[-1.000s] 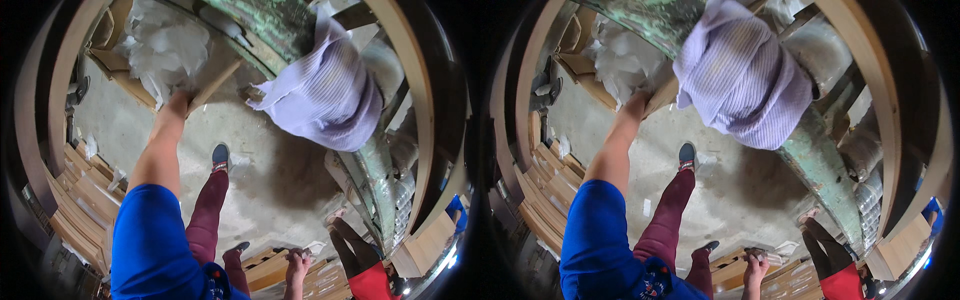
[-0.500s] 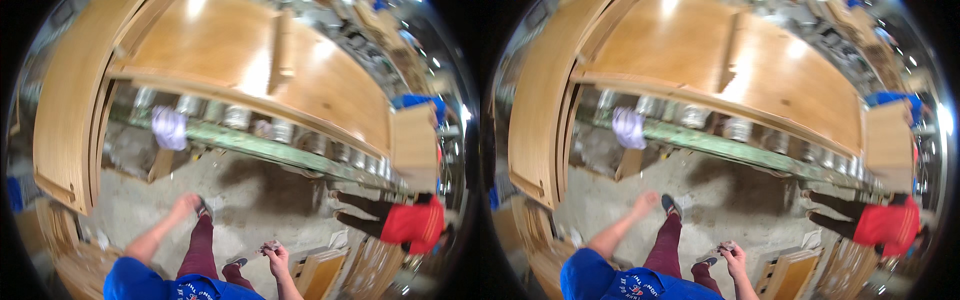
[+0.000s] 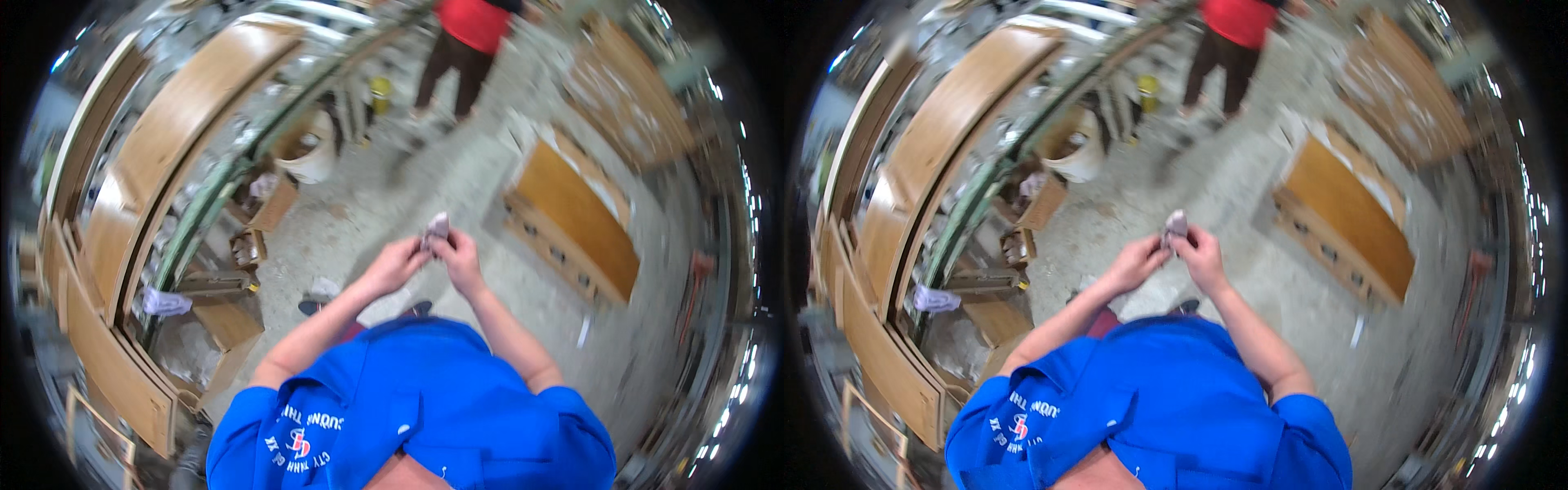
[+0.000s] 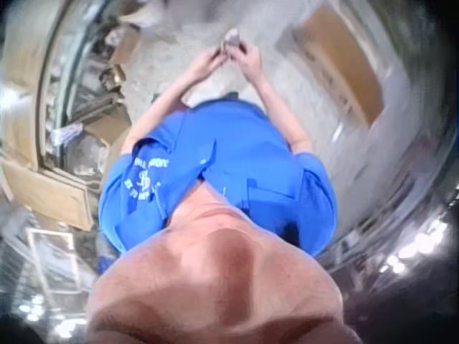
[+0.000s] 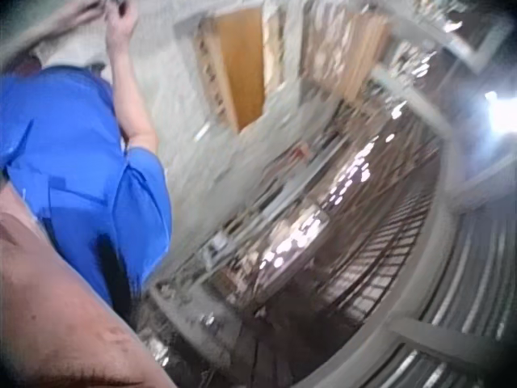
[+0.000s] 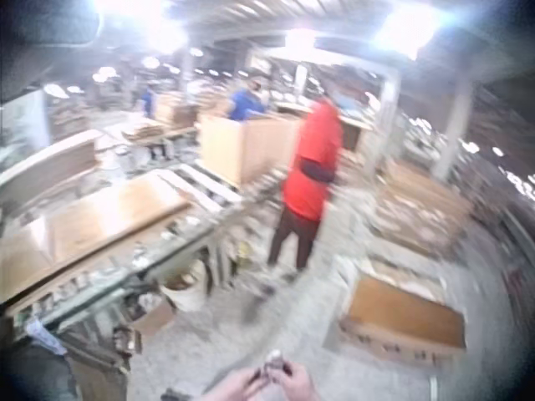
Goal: The person wipes the surface of a large wooden panel on a roller conveyor using a cloth. They then move to a stack of panels on the floor, remove protective plastic sheets, and wipe the exposed surfaces. The person handles the panels one at a time, cleaning them thoroughly before moving to the next.
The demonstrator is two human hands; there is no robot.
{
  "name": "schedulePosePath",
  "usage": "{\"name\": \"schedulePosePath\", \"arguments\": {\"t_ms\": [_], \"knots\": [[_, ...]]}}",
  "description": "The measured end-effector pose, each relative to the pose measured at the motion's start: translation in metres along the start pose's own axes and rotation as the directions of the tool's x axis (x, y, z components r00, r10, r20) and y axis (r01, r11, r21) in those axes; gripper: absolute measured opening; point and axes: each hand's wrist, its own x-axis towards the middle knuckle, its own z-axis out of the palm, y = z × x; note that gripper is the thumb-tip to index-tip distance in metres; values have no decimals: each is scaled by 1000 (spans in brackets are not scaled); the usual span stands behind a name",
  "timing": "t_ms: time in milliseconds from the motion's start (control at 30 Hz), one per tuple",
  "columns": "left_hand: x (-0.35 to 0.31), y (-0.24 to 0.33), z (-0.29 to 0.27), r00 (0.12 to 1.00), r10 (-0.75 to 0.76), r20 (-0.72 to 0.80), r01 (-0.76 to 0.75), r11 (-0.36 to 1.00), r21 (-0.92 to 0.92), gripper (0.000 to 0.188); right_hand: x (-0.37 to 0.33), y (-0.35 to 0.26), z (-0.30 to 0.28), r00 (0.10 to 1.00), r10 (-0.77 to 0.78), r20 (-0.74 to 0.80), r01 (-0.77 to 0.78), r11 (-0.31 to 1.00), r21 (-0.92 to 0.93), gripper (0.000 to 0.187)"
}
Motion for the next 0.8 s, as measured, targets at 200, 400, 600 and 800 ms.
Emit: {"name": "schedulePosePath", "arguments": {"t_ms": [200, 400, 600, 800], "knots": [[97, 82, 131, 964, 263, 48, -267, 952, 146, 15, -54, -48, -147, 963, -144, -227, 172, 979, 108, 16], [170, 125, 206, 892, 366, 267, -436, 852, 291, 13, -82, -38, -229, 888, -246, -389, 317, 940, 128, 28], [267, 161, 253, 662, 209, 720, 154, 902, -404, 24, -72, -47, -335, 759, -261, -597, 395, 913, 104, 23], [377, 195, 290, 311, 242, 919, 470, 801, -370, 23, -29, -90, -414, 840, -156, -519, 398, 828, 395, 28]]}}
